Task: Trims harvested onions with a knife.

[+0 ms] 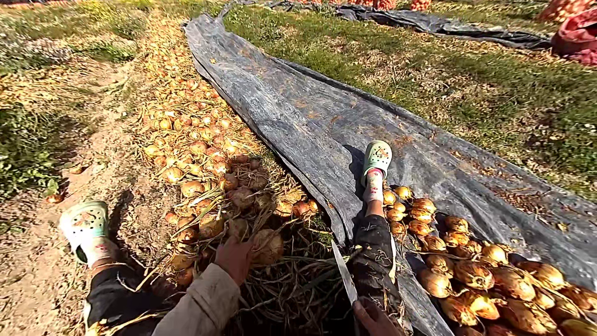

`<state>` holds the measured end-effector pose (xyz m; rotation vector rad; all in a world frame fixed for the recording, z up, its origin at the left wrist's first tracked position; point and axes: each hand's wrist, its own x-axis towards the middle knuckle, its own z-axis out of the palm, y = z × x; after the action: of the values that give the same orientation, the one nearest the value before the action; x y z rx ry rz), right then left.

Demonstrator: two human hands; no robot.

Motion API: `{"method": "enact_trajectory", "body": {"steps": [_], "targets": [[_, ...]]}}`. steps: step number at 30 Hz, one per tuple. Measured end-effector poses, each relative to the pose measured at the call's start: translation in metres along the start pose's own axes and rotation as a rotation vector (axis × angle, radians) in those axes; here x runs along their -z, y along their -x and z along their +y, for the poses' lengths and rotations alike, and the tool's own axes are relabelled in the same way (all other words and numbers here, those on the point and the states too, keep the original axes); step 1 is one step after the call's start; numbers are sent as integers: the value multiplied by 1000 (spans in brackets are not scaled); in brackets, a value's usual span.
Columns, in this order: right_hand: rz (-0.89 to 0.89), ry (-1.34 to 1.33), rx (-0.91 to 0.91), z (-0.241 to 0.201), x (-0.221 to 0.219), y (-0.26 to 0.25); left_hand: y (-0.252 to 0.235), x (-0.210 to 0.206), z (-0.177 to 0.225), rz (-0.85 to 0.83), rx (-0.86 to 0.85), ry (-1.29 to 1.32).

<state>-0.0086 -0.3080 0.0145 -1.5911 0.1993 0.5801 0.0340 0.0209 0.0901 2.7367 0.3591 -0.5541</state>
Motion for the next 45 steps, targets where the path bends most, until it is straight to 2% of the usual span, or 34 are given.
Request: {"method": "enact_trajectory", "body": {"steps": [3, 4, 6, 9, 12, 16, 20, 22, 26, 28, 30, 32, 35, 38, 41, 43, 45], "targets": [[-70, 59, 68, -5, -14, -7, 51, -28, -5, 433, -306, 345], [-81, 85, 123, -10, -19, -9, 61, -37, -3, 503, -386, 435], [-76, 112, 302, -24, -32, -8, 77, -50, 6, 506, -454, 635], [-35, 70, 615, -40, -42, -5, 89, -70, 22, 273, -449, 1105], [-72, 19, 695, -41, -37, 0, 83, -82, 23, 27, -359, 1369], [-64, 52, 535, -35, -32, 8, 76, -69, 22, -301, -181, 1336], [-147, 49, 254, -33, -26, 9, 68, -70, 6, -552, -270, 1157], [-177, -42, 143, -29, -25, 9, 67, -75, 4, -579, -283, 1128], [-177, -161, -6, -17, -28, 7, 71, -93, 18, -202, -303, 1104], [-141, -216, -79, -15, -29, 6, 73, -93, 25, 55, -470, 826], [-121, -265, -128, -17, -26, 5, 77, -87, 34, 213, -621, 501], [-111, -301, -122, -24, -21, 5, 79, -85, 42, 272, -691, 324], [-156, -358, -75, -36, -14, 8, 67, -88, 48, 408, -723, 315], [-215, -454, -15, -31, -7, 13, 47, -72, 53, 543, -537, 469], [-66, -411, -51, -15, -10, 9, 38, -64, 62, 713, -436, 444], [-115, -374, -108, -2, -13, 2, 39, -73, 70, 766, -531, 376], [-201, -421, -133, 6, -20, -3, 44, -89, 80, 706, -704, 238]]}}
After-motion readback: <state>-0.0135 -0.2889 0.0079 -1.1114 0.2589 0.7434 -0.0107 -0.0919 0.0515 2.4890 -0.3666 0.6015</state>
